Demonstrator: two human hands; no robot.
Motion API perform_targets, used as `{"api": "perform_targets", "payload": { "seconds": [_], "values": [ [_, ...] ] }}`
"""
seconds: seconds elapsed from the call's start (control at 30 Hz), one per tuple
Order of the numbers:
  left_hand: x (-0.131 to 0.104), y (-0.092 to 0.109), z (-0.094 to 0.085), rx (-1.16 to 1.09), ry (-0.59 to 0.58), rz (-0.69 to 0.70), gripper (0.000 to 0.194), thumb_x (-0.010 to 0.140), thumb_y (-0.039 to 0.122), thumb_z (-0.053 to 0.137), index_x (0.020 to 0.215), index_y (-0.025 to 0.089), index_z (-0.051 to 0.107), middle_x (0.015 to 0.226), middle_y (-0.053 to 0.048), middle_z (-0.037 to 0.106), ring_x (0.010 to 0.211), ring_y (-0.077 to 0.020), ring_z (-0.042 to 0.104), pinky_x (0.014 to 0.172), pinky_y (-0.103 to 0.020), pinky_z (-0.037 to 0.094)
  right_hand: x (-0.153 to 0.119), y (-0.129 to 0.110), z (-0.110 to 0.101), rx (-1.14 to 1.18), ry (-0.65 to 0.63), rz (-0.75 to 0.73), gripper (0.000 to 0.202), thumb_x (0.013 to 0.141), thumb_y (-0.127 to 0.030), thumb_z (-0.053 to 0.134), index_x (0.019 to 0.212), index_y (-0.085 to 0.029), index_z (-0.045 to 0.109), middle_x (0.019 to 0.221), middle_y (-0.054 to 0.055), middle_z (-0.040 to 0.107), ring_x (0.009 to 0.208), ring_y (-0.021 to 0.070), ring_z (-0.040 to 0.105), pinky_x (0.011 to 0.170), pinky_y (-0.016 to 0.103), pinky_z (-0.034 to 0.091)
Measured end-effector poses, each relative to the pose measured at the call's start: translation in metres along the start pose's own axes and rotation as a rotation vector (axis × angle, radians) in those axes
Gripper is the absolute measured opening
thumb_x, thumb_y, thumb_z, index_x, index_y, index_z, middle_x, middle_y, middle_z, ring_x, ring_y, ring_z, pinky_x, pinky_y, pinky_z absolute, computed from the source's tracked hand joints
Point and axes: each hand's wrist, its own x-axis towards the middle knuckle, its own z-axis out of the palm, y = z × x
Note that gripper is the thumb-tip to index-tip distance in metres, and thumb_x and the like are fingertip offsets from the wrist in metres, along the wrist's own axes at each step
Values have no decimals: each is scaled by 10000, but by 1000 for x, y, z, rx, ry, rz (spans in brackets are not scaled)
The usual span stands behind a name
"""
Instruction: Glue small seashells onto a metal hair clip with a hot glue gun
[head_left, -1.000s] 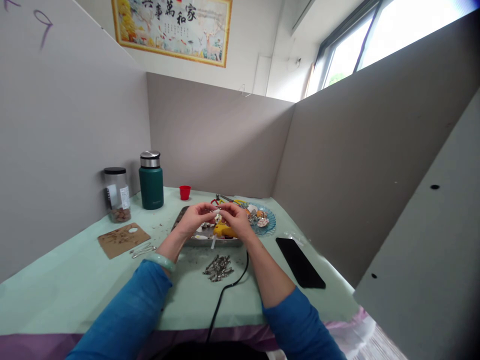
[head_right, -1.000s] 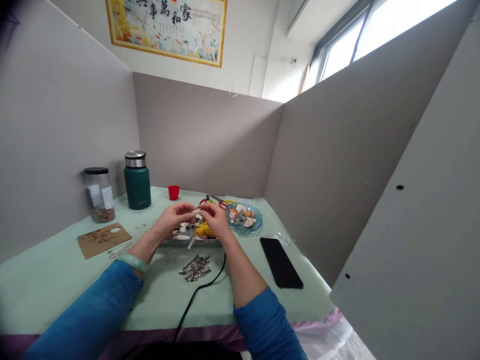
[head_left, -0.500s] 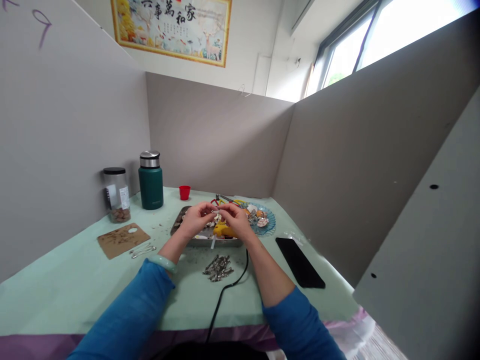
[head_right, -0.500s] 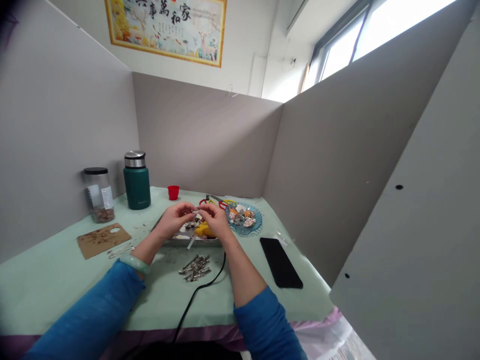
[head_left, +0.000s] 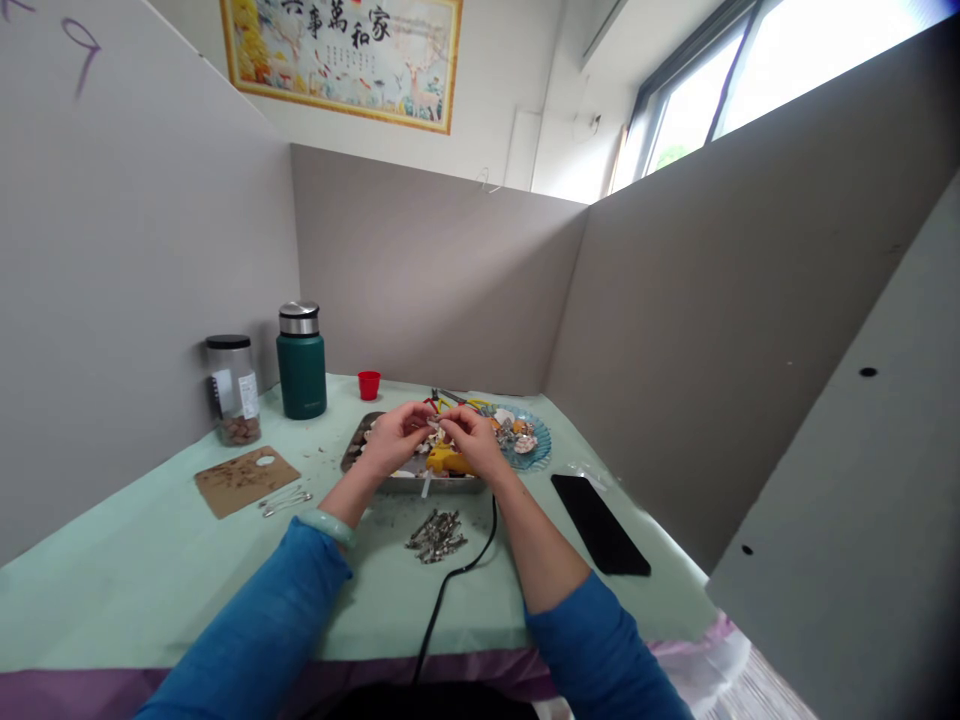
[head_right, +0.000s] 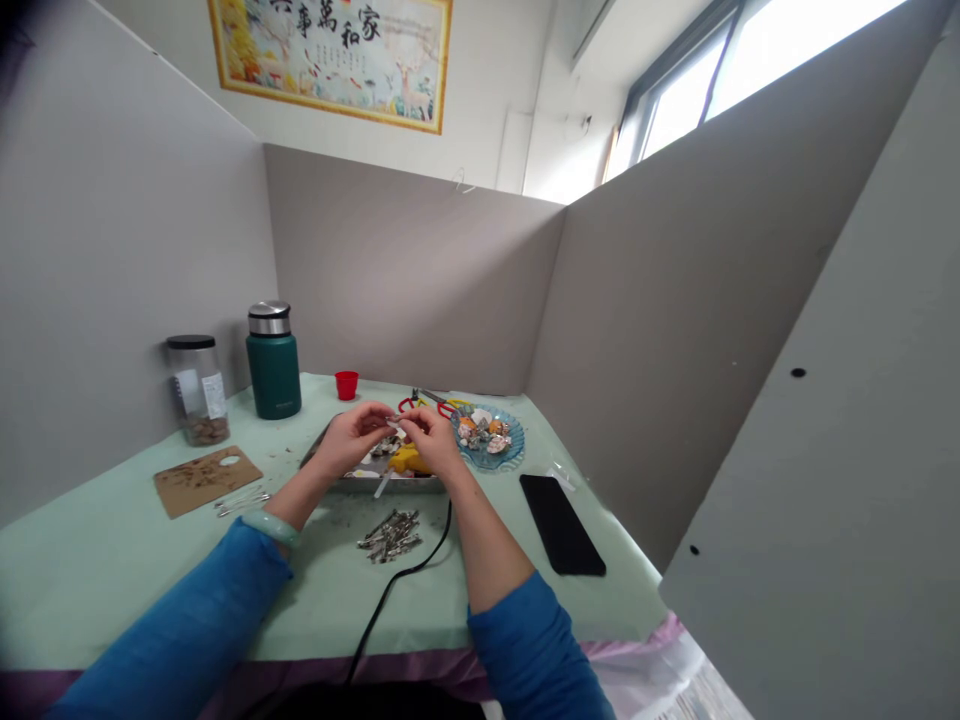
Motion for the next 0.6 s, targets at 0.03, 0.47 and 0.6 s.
{"api": "perform_targets", "payload": {
  "seconds": [0.03,0.47,0.6],
  "values": [
    [0,-1,0,18,-1,14,223,724,278,657,905,164,593,838,-47,658,759,-169,640,726,-314,524,0,0,0,-2,-1,-5,165,742,-335,591,797,-184,626,662,-17,569,549,108,526,541,229,422],
    [2,-8,-1,25,13,49,210,736,295,652,888,158,608,868,-61,640,795,-173,622,738,-313,514,1,4,0,-60,-1,-54,142,762,-322,580,790,-185,607,728,-4,577,569,111,545,553,234,434],
    [2,-8,0,-63,7,-21,247,707,286,672,897,150,591,858,-62,649,800,-178,629,757,-331,512,1,5,0,-89,-7,-103,132,765,-312,580,774,-184,611,760,3,577,579,106,543,557,230,433]
  ]
}}
